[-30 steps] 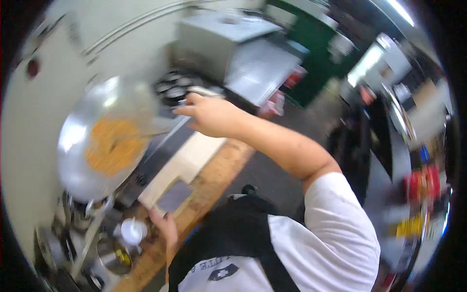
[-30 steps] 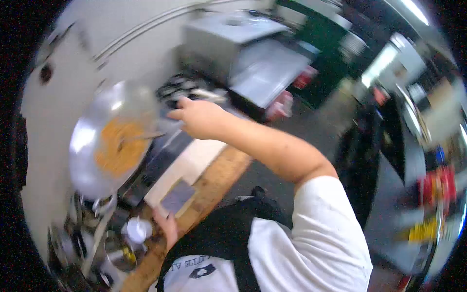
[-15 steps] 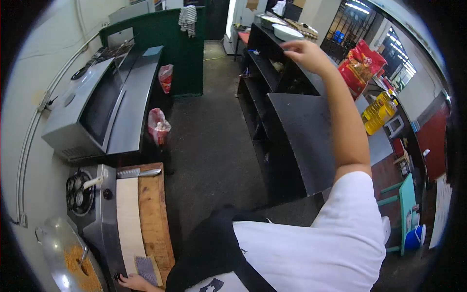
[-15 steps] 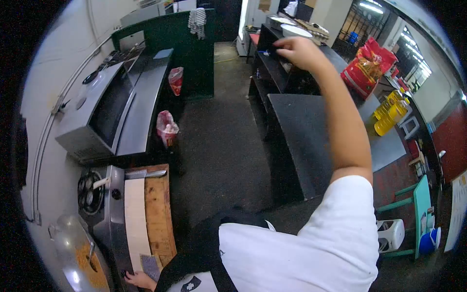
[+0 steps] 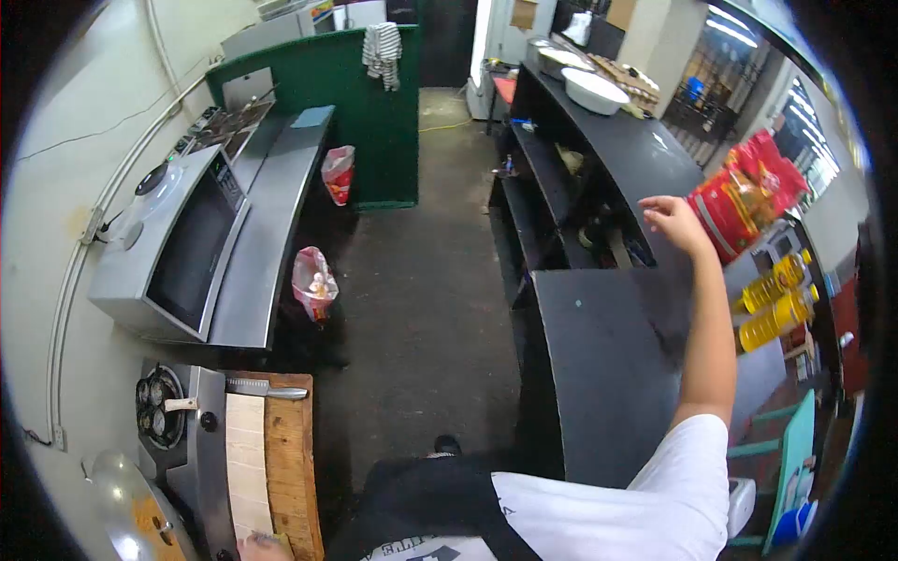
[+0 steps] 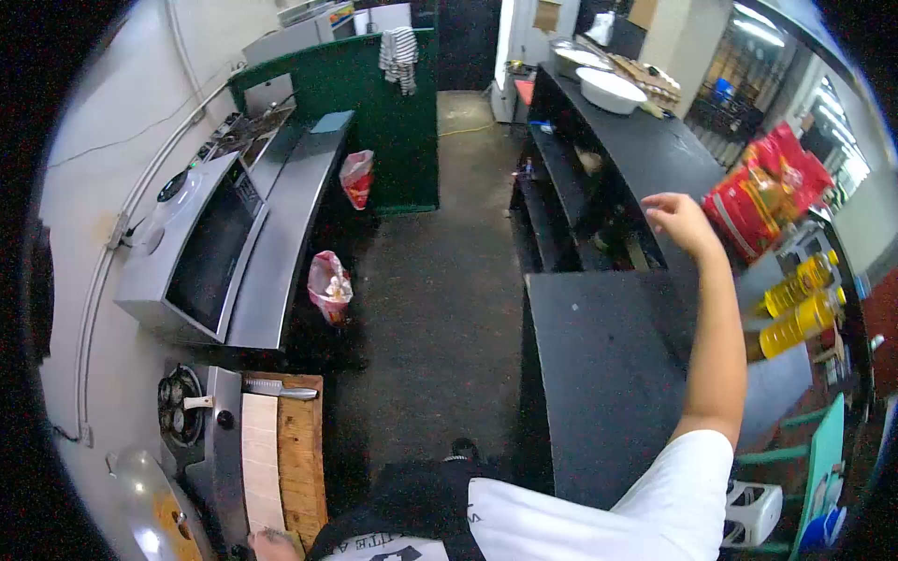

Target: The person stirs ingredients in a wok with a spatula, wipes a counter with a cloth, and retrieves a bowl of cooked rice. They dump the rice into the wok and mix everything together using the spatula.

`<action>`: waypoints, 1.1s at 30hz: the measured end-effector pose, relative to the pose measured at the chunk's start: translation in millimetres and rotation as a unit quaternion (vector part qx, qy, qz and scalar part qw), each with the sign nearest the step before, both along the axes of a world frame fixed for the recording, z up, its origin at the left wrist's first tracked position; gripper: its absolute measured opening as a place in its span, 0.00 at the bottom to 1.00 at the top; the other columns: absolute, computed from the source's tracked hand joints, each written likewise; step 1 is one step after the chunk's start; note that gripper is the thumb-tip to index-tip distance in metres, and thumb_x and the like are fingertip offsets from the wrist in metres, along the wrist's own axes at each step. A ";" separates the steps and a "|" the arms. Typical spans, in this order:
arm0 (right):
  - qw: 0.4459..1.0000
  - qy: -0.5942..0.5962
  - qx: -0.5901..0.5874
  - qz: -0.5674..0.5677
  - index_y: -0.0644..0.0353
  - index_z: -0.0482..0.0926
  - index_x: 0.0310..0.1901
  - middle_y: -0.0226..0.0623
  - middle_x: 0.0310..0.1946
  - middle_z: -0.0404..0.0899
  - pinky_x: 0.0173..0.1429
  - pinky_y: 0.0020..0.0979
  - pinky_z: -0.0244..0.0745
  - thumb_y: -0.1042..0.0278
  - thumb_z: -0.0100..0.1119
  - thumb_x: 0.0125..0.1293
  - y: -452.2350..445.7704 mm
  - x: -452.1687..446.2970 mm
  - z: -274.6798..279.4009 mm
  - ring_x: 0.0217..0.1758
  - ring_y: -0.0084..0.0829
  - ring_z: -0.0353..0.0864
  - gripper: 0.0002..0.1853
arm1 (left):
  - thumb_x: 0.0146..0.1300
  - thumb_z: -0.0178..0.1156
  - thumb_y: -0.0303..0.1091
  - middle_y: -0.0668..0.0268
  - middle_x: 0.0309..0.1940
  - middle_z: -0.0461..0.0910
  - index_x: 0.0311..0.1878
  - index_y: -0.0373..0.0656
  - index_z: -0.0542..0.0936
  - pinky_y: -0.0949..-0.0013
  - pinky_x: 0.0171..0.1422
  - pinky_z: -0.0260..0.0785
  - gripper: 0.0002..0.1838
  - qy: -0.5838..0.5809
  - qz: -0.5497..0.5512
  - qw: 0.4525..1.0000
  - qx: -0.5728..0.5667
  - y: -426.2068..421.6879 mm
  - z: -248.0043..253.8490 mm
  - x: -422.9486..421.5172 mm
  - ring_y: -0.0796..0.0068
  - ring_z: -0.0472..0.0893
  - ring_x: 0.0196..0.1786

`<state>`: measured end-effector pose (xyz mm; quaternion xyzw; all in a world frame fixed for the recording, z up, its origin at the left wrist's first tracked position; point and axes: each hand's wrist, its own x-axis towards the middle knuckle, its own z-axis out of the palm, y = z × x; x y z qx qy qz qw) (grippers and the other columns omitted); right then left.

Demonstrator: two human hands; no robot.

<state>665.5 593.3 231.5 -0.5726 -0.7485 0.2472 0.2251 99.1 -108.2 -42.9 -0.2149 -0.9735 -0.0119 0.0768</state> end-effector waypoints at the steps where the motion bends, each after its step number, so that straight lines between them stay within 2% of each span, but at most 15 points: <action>1: 0.999 0.022 -0.013 0.020 0.64 0.78 0.48 0.33 0.30 0.80 0.36 0.26 0.72 0.70 0.56 0.58 14.1 -18.1 -7.5 0.26 0.20 0.74 0.16 | 0.50 0.60 0.43 0.55 0.40 0.80 0.46 0.44 0.81 0.44 0.64 0.55 0.20 -0.094 0.049 0.984 0.140 48.3 24.2 20.6 0.51 0.75 0.51; 3: 0.997 0.012 -0.049 0.051 0.64 0.78 0.48 0.34 0.31 0.80 0.36 0.26 0.73 0.70 0.57 0.58 31.0 -73.2 -19.4 0.27 0.21 0.75 0.16 | 0.47 0.55 0.23 0.49 0.59 0.63 0.46 0.38 0.74 0.56 0.56 0.65 0.18 0.021 -0.107 0.990 0.095 100.6 -4.6 26.5 0.50 0.69 0.56; 5: 0.992 -0.001 -0.075 0.104 0.62 0.79 0.47 0.36 0.32 0.81 0.39 0.27 0.73 0.70 0.59 0.57 44.8 -128.9 -33.6 0.31 0.24 0.78 0.15 | 0.45 0.55 0.22 0.48 0.59 0.63 0.40 0.39 0.75 0.56 0.56 0.64 0.14 -0.010 -0.230 0.960 0.159 164.4 0.6 25.8 0.48 0.70 0.55; 7: 0.981 -0.090 -0.025 0.170 0.59 0.79 0.48 0.43 0.36 0.82 0.46 0.31 0.74 0.68 0.60 0.57 40.5 -183.1 -36.4 0.38 0.32 0.81 0.16 | 0.52 0.54 0.23 0.44 0.52 0.68 0.39 0.36 0.75 0.52 0.55 0.63 0.09 -0.072 -0.295 0.938 0.165 224.2 14.3 17.9 0.41 0.70 0.51; 10: 0.958 -0.165 -0.049 0.228 0.58 0.79 0.48 0.45 0.38 0.82 0.48 0.33 0.74 0.67 0.60 0.56 34.9 -237.1 -30.9 0.40 0.37 0.81 0.16 | 0.51 0.54 0.23 0.46 0.54 0.67 0.38 0.37 0.75 0.55 0.55 0.65 0.09 -0.124 -0.379 0.882 0.251 299.4 7.4 -11.0 0.44 0.71 0.51; 13: 0.941 -0.200 -0.029 0.271 0.57 0.79 0.48 0.48 0.36 0.81 0.46 0.36 0.74 0.67 0.59 0.55 38.0 -263.1 -14.9 0.38 0.41 0.81 0.17 | 0.51 0.55 0.22 0.48 0.54 0.67 0.37 0.38 0.75 0.56 0.56 0.65 0.08 -0.175 -0.309 0.901 0.251 374.5 56.2 -27.6 0.47 0.71 0.51; 15: 0.952 -0.181 -0.072 0.237 0.58 0.78 0.49 0.46 0.36 0.81 0.46 0.35 0.74 0.68 0.59 0.56 49.1 -266.3 -3.8 0.38 0.40 0.81 0.17 | 0.50 0.54 0.20 0.50 0.58 0.63 0.36 0.38 0.76 0.59 0.57 0.64 0.09 -0.158 -0.339 0.865 0.335 414.6 37.1 -52.2 0.51 0.71 0.52; 17: 0.959 -0.173 -0.068 0.216 0.57 0.77 0.50 0.44 0.36 0.82 0.45 0.33 0.74 0.68 0.59 0.57 69.7 -258.4 0.1 0.38 0.38 0.81 0.18 | 0.52 0.52 0.18 0.50 0.59 0.61 0.38 0.37 0.74 0.60 0.63 0.57 0.10 -0.179 -0.364 0.848 0.340 456.5 33.8 -69.2 0.50 0.66 0.59; 23: 0.979 -0.182 -0.083 0.043 0.59 0.78 0.49 0.42 0.33 0.82 0.44 0.31 0.73 0.67 0.60 0.56 154.1 -191.3 1.5 0.35 0.35 0.81 0.17 | 0.50 0.53 0.19 0.50 0.58 0.62 0.38 0.38 0.75 0.59 0.64 0.56 0.10 -0.225 -0.431 0.794 0.366 628.2 13.9 -76.4 0.51 0.66 0.58; 24: 0.984 -0.161 -0.068 0.012 0.59 0.78 0.48 0.42 0.30 0.81 0.42 0.31 0.73 0.68 0.60 0.56 171.3 -175.3 -1.6 0.33 0.35 0.80 0.17 | 0.50 0.53 0.19 0.51 0.56 0.63 0.37 0.39 0.75 0.59 0.64 0.56 0.10 -0.264 -0.437 0.770 0.383 662.7 9.1 -72.2 0.52 0.66 0.58; 27: 0.989 -0.135 -0.023 -0.045 0.59 0.78 0.49 0.43 0.30 0.81 0.41 0.32 0.73 0.68 0.60 0.56 231.2 -122.9 -12.5 0.32 0.35 0.80 0.17 | 0.48 0.54 0.18 0.52 0.53 0.66 0.34 0.39 0.75 0.59 0.59 0.62 0.09 -0.268 -0.463 0.762 0.364 773.0 -2.6 -47.1 0.53 0.68 0.56; 28: 0.992 -0.113 0.004 -0.057 0.60 0.77 0.50 0.39 0.29 0.81 0.40 0.31 0.73 0.69 0.59 0.57 254.5 -103.8 -18.8 0.31 0.30 0.79 0.18 | 0.48 0.54 0.18 0.53 0.52 0.66 0.34 0.39 0.75 0.59 0.60 0.62 0.09 -0.269 -0.477 0.760 0.349 811.6 0.2 -35.7 0.54 0.69 0.56; 29: 0.995 -0.066 0.001 -0.081 0.61 0.77 0.50 0.38 0.28 0.80 0.39 0.31 0.73 0.69 0.59 0.57 283.6 -84.0 -22.1 0.31 0.29 0.78 0.18 | 0.49 0.54 0.19 0.52 0.52 0.66 0.35 0.39 0.75 0.59 0.61 0.63 0.09 -0.329 -0.469 0.738 0.357 849.9 -7.1 -26.1 0.54 0.69 0.56; 31: 0.990 0.030 -0.023 -0.133 0.63 0.76 0.50 0.35 0.26 0.79 0.38 0.29 0.73 0.70 0.59 0.57 328.2 -43.4 -40.9 0.30 0.25 0.77 0.18 | 0.50 0.54 0.19 0.53 0.52 0.66 0.36 0.40 0.76 0.60 0.61 0.63 0.09 -0.419 -0.465 0.701 0.342 919.7 18.9 8.4 0.54 0.69 0.57; 33: 0.980 0.085 -0.016 -0.181 0.62 0.75 0.53 0.29 0.27 0.76 0.35 0.25 0.71 0.70 0.57 0.59 372.1 -22.1 -35.4 0.29 0.21 0.75 0.19 | 0.51 0.55 0.21 0.55 0.52 0.67 0.37 0.41 0.75 0.62 0.59 0.65 0.09 -0.395 -0.533 0.676 0.321 989.4 24.0 36.1 0.55 0.69 0.57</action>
